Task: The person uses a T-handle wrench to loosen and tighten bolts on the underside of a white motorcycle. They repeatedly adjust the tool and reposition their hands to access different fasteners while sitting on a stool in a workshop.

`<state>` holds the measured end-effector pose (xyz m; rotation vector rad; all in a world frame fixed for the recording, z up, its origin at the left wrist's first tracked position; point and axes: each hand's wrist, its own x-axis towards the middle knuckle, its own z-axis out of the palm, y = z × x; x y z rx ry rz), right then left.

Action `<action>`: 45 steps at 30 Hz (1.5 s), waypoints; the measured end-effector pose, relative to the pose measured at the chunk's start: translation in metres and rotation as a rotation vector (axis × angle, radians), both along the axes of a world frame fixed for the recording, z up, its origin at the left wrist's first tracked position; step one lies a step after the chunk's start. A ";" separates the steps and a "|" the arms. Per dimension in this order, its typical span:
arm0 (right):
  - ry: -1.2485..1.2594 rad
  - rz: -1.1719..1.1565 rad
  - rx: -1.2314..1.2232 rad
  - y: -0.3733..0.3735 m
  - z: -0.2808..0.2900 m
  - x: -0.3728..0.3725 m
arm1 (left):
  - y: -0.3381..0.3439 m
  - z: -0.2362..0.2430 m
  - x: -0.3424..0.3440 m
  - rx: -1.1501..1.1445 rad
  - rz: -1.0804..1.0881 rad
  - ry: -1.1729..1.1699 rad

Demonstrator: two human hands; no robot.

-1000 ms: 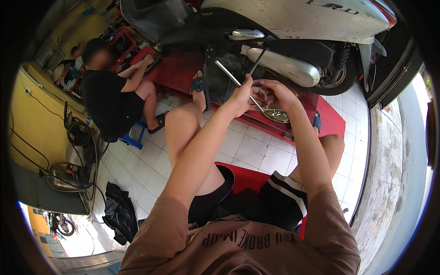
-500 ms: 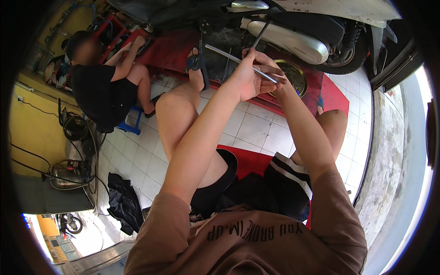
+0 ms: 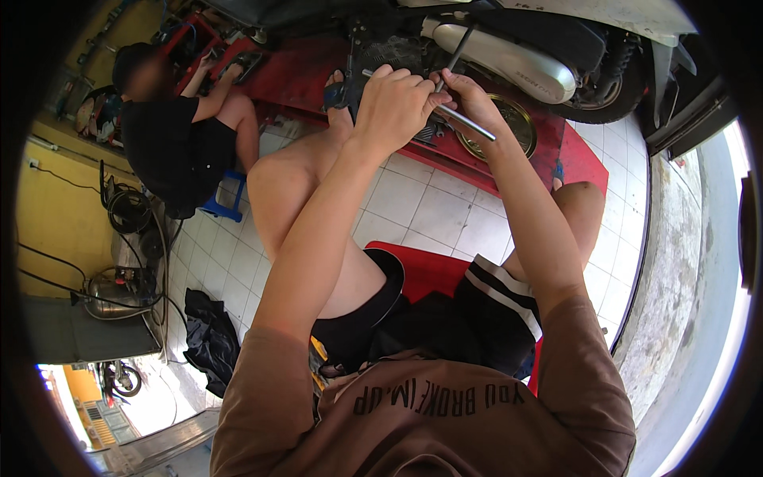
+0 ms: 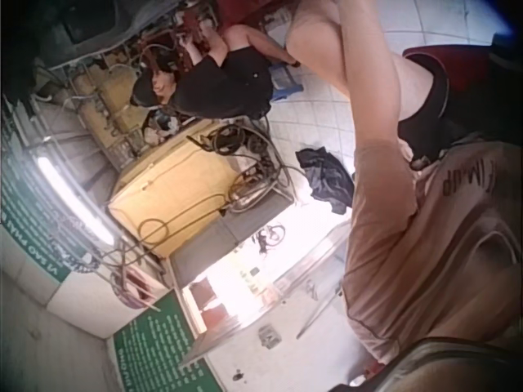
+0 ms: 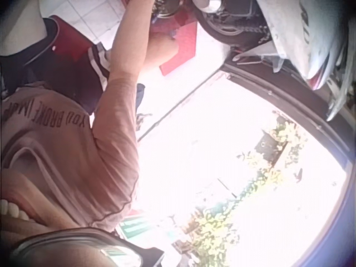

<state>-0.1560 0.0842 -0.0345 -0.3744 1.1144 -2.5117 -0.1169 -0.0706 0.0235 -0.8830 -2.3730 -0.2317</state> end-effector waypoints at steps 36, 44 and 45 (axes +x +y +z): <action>0.033 0.080 -0.026 -0.013 -0.019 -0.012 | 0.007 0.018 0.032 1.065 0.321 -0.835; 0.047 0.084 0.013 -0.001 -0.009 -0.011 | 0.022 0.017 0.057 0.246 0.528 -0.645; 0.060 0.104 0.010 -0.002 -0.009 -0.011 | 0.016 0.015 0.056 0.215 0.557 -0.610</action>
